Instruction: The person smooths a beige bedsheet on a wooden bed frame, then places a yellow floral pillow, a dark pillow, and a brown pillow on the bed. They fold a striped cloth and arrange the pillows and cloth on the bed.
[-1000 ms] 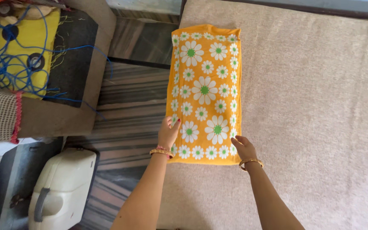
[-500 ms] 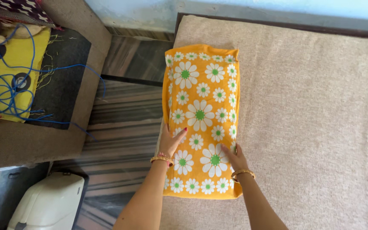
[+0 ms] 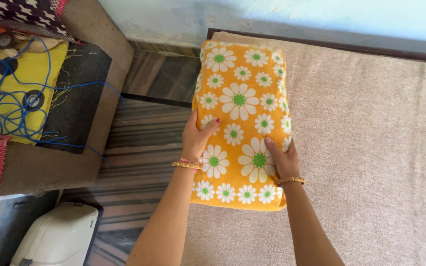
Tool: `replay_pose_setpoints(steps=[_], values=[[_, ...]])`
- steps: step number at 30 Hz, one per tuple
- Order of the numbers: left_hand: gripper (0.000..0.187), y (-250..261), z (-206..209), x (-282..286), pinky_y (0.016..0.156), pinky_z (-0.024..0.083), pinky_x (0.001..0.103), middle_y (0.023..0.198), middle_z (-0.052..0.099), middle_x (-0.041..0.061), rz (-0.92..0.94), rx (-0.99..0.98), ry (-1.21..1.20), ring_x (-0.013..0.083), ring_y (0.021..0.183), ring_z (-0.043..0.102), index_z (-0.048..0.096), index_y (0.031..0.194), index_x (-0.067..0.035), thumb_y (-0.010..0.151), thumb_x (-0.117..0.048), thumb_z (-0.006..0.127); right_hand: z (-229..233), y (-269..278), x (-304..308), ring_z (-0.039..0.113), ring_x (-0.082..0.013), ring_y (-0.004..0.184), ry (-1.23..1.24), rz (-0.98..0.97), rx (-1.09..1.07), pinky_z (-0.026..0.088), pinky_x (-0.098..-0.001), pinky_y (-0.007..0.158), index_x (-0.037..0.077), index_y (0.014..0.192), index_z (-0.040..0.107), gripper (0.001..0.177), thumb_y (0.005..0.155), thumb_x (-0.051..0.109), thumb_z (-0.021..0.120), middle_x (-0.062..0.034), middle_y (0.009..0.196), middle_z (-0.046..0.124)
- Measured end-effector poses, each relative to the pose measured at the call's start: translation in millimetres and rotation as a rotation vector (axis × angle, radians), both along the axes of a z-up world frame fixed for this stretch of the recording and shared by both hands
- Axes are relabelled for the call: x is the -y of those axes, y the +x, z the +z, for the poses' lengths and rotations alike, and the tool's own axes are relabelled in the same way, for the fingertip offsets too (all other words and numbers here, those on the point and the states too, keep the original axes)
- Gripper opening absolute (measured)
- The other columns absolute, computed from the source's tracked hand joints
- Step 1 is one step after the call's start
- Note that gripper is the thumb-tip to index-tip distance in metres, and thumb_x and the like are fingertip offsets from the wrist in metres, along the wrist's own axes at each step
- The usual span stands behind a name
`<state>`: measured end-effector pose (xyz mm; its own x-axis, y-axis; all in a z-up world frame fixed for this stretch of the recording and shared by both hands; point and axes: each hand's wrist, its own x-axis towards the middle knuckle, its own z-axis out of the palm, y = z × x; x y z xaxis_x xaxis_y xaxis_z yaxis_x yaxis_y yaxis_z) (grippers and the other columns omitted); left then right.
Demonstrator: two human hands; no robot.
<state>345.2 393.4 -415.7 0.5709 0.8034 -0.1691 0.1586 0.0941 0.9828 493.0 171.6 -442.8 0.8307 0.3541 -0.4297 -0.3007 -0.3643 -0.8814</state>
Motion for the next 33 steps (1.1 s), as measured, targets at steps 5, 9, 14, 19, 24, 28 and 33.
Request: replay_pose_setpoints(steps=[5,9,14,19,24,28,33], values=[[0.066,-37,-90,21,0.082,0.053,0.041,0.114,0.067,0.026,0.063,-0.479,0.396,0.0326,0.099,0.068,0.058,0.127,0.008,0.084,-0.033,0.089,-67,-19,29,0.056,-0.0336,0.122,-0.343,0.163,0.076,0.052,-0.0479,0.095,0.007,0.154,0.036,0.093,0.085,0.053,0.078,-0.023,0.135,0.056],[0.063,-110,-159,75,0.085,0.055,0.039,0.11,0.074,0.02,0.156,-0.458,0.063,0.0261,0.101,0.071,0.062,0.125,0.005,0.083,-0.038,0.081,-96,-82,65,0.064,-0.0268,0.12,-0.397,0.185,-0.015,0.05,-0.0403,0.101,0.012,0.144,0.058,0.076,0.081,0.05,0.076,-0.0137,0.128,0.07],[0.055,-247,-193,142,0.095,0.053,0.045,0.112,0.074,0.024,0.238,-0.826,0.181,0.04,0.11,0.069,0.072,0.115,0.001,0.086,-0.045,0.075,-93,-164,94,0.069,-0.0192,0.107,-0.347,0.302,-0.286,0.058,-0.0338,0.089,0.011,0.137,0.062,0.058,0.089,0.042,0.069,-0.0068,0.122,0.074],[0.07,-397,-188,213,0.105,0.05,0.047,0.126,0.069,0.025,0.418,-1.215,-0.246,0.0421,0.123,0.063,0.071,0.125,-0.003,0.08,-0.056,0.074,-95,-217,115,0.069,-0.0157,0.1,-0.323,0.375,-0.404,0.057,-0.0328,0.084,0.011,0.126,0.07,0.049,0.086,0.04,0.072,-0.0039,0.111,0.076],[0.067,-486,-199,279,0.107,0.048,0.046,0.126,0.07,0.024,0.579,-1.187,-0.459,0.0403,0.125,0.063,0.069,0.127,-0.004,0.081,-0.052,0.073,-123,-256,123,0.065,-0.0132,0.093,-0.285,0.531,-0.453,0.053,-0.0295,0.077,0.011,0.123,0.071,0.043,0.087,0.035,0.073,-0.003,0.103,0.072],[0.056,-498,-219,307,0.094,0.057,0.047,0.108,0.08,0.026,0.378,-0.768,-0.713,0.0432,0.108,0.075,0.076,0.113,-0.004,0.085,-0.051,0.065,-136,-279,122,0.067,-0.011,0.094,-0.279,0.65,-0.464,0.054,-0.0282,0.078,0.011,0.122,0.071,0.04,0.088,0.033,0.07,0.0013,0.104,0.074],[0.058,-482,-229,327,0.089,0.057,0.043,0.102,0.079,0.019,0.451,-0.897,-0.539,0.0357,0.099,0.076,0.073,0.11,-0.005,0.083,-0.056,0.064,-133,-316,112,0.069,-0.0099,0.095,-0.338,0.776,-0.457,0.054,-0.0278,0.08,0.014,0.121,0.07,0.037,0.089,0.033,0.068,0.0018,0.103,0.074]])
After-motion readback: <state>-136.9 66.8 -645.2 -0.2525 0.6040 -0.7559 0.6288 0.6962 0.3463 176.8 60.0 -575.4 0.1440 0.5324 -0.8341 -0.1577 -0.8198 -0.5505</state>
